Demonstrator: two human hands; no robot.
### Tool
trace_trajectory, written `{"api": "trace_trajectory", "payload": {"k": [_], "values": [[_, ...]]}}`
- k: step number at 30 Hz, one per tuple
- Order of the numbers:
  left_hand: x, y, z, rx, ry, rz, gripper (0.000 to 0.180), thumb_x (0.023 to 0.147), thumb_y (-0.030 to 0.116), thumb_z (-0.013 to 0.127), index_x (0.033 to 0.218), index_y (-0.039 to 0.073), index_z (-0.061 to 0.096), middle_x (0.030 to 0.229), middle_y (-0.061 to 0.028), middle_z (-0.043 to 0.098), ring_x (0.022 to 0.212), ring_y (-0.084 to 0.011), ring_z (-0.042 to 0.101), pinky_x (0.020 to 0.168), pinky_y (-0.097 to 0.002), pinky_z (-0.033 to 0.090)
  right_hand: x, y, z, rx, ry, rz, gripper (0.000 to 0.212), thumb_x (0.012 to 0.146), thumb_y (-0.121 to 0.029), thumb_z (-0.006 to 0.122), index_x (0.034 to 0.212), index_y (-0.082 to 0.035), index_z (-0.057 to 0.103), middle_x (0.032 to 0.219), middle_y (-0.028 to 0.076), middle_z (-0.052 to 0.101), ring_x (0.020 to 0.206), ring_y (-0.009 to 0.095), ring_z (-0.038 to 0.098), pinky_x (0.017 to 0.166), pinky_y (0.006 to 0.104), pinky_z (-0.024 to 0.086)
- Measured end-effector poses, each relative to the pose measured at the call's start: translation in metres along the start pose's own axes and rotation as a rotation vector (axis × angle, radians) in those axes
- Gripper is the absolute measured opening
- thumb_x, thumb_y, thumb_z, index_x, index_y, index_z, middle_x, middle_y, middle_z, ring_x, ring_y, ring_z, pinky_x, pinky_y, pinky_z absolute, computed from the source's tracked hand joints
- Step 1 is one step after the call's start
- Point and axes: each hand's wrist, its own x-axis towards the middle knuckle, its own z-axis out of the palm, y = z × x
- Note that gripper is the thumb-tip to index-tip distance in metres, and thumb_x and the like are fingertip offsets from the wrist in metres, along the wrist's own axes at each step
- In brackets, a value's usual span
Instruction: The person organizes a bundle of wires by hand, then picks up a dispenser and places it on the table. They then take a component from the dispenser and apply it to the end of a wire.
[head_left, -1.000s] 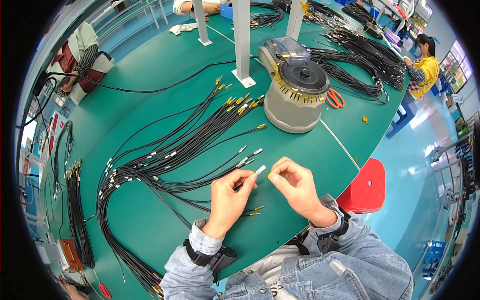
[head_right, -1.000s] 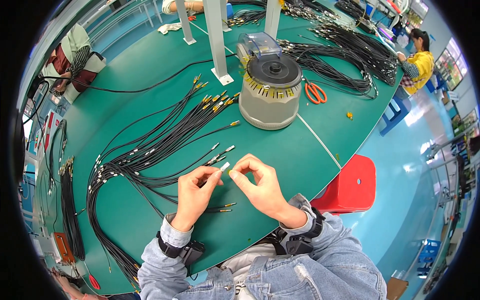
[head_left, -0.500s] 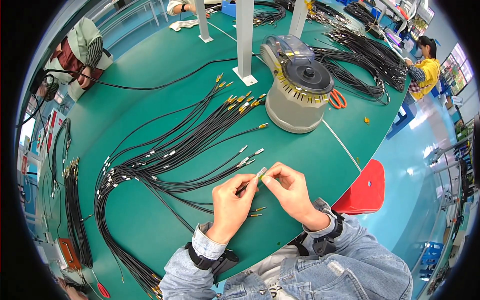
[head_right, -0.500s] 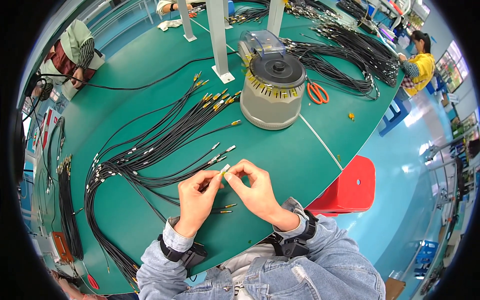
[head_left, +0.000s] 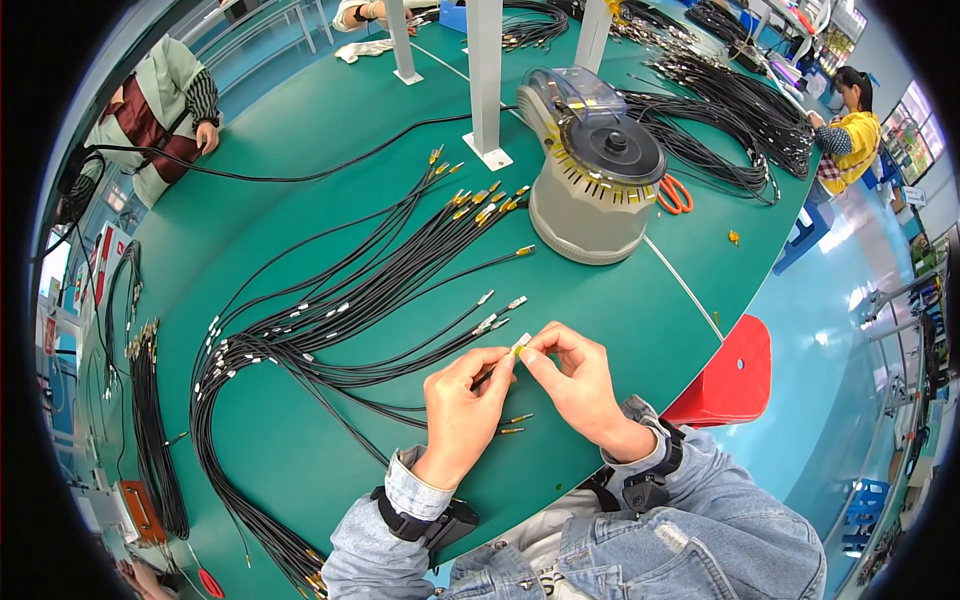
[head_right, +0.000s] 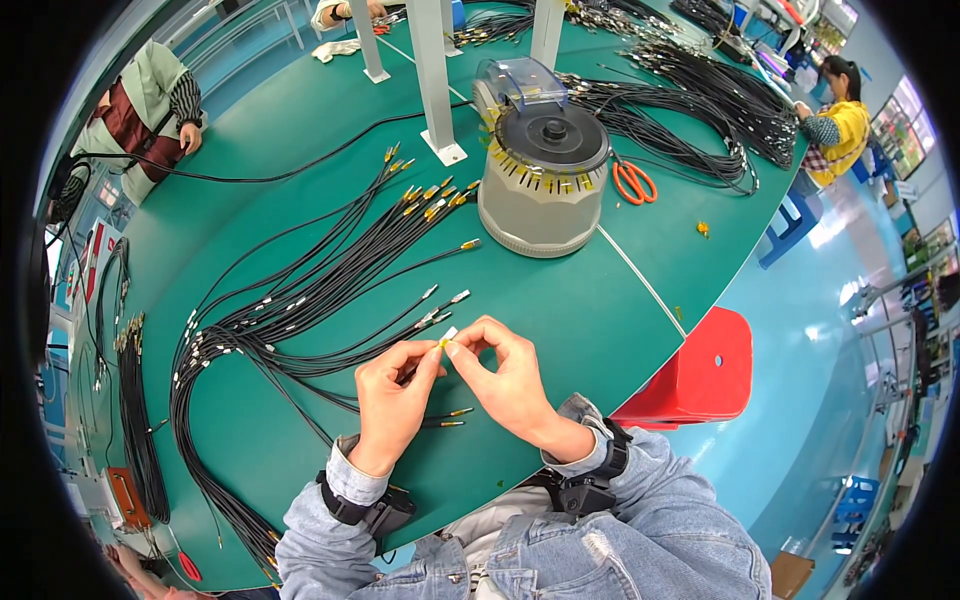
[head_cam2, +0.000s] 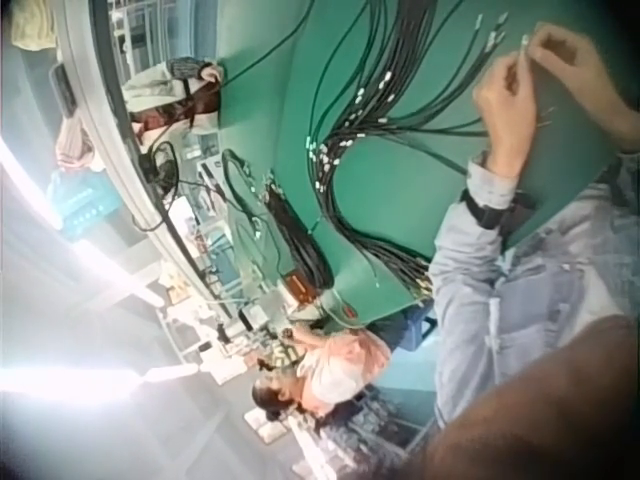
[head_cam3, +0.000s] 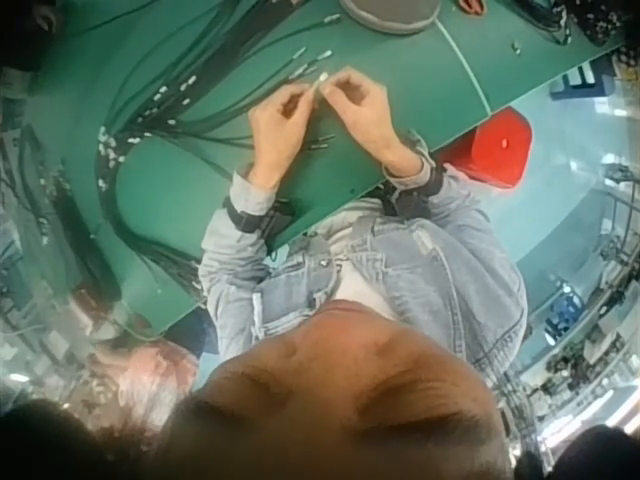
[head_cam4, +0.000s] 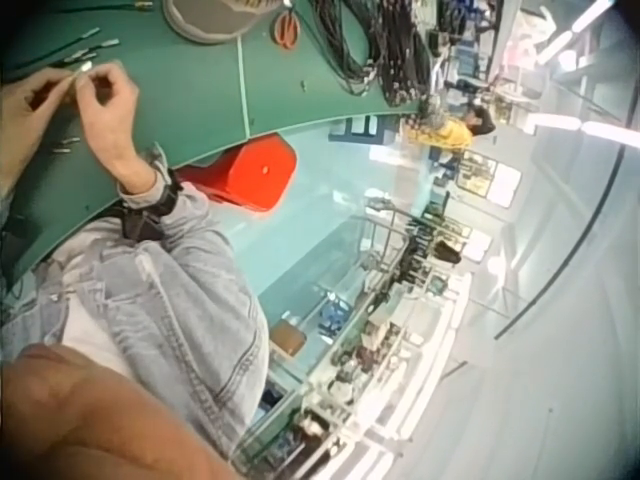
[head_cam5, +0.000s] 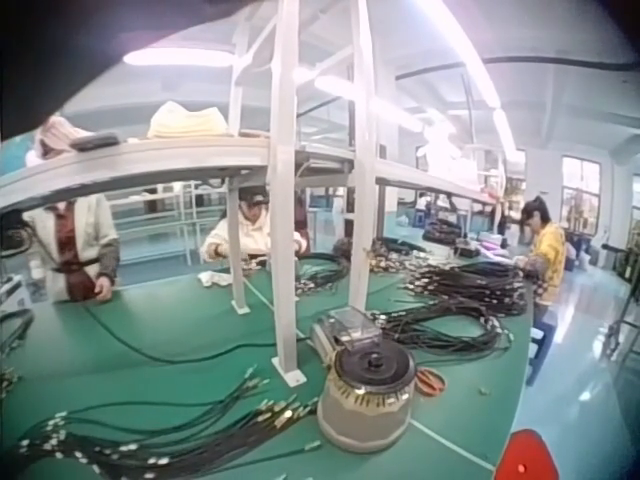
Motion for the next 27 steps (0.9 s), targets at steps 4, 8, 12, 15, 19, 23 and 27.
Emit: {"api": "trace_trajectory", "payload": {"k": [4,8,12,15,19,23,27], "values": [[-0.0005,-0.0019,0.0021,-0.017,0.039,0.038,0.008,0.083,0.002,0.066,0.089,-0.002,0.066,0.069,-0.0067,0.064,0.058,-0.0081,0.059,0.051,-0.0207,0.044,-0.0001,0.0005,0.0008,-0.012,0.010,-0.001,0.005,0.087,-0.003,0.060,0.087,0.002,0.059,0.087,0.004,0.059,0.082,0.010,0.055,0.077,0.0254,0.044],[-0.0001,-0.0002,-0.0004,0.010,-0.011,0.008,0.009,0.084,0.000,0.064,0.092,-0.004,0.066,0.073,-0.0051,0.066,0.064,-0.0079,0.062,0.057,-0.0201,0.048,0.0001,0.0000,0.0007,-0.023,0.025,0.001,0.005,0.087,-0.004,0.061,0.086,0.001,0.059,0.086,0.003,0.060,0.082,0.010,0.055,0.076,0.0250,0.044],[-0.0007,0.0006,-0.0008,0.022,-0.014,0.000,0.009,0.084,0.000,0.064,0.091,-0.004,0.066,0.073,-0.0051,0.066,0.065,-0.0081,0.062,0.057,-0.0201,0.048,0.0002,-0.0006,0.0012,-0.033,0.034,-0.002,0.006,0.087,-0.004,0.061,0.085,0.001,0.059,0.085,0.003,0.060,0.080,0.010,0.055,0.075,0.0248,0.044],[-0.0014,-0.0002,0.0004,0.007,-0.010,0.014,0.009,0.084,0.001,0.064,0.091,-0.004,0.066,0.072,-0.0049,0.066,0.064,-0.0076,0.061,0.057,-0.0199,0.047,0.0000,-0.0003,0.0014,-0.039,0.041,-0.005,0.006,0.086,-0.004,0.062,0.085,0.001,0.059,0.084,0.003,0.060,0.080,0.010,0.055,0.075,0.0247,0.044],[-0.0018,0.0007,-0.0009,0.035,-0.023,0.011,0.010,0.086,0.004,0.064,0.091,-0.004,0.066,0.070,-0.0044,0.065,0.063,-0.0068,0.060,0.056,-0.0198,0.046,0.0000,-0.0003,0.0009,-0.052,0.051,-0.009,0.006,0.086,-0.004,0.062,0.084,0.001,0.059,0.084,0.003,0.059,0.079,0.009,0.054,0.074,0.0247,0.044],[-0.0010,0.0015,-0.0005,0.006,-0.026,-0.007,0.012,0.087,0.008,0.063,0.087,-0.003,0.065,0.067,-0.0030,0.063,0.060,-0.0055,0.056,0.053,-0.0196,0.043,-0.0005,-0.0013,0.0013,-0.066,0.045,-0.009,0.006,0.086,-0.003,0.062,0.084,0.002,0.059,0.083,0.003,0.059,0.079,0.009,0.054,0.074,0.0247,0.043],[0.0011,0.0014,-0.0021,-0.092,-0.046,-0.103,0.013,0.088,0.009,0.063,0.083,-0.002,0.064,0.065,-0.0011,0.061,0.057,-0.0043,0.053,0.052,-0.0192,0.040,-0.0018,-0.0036,0.0026,-0.054,0.033,-0.014,0.006,0.085,-0.003,0.062,0.084,0.002,0.059,0.083,0.003,0.059,0.079,0.010,0.054,0.074,0.0246,0.043]]}}
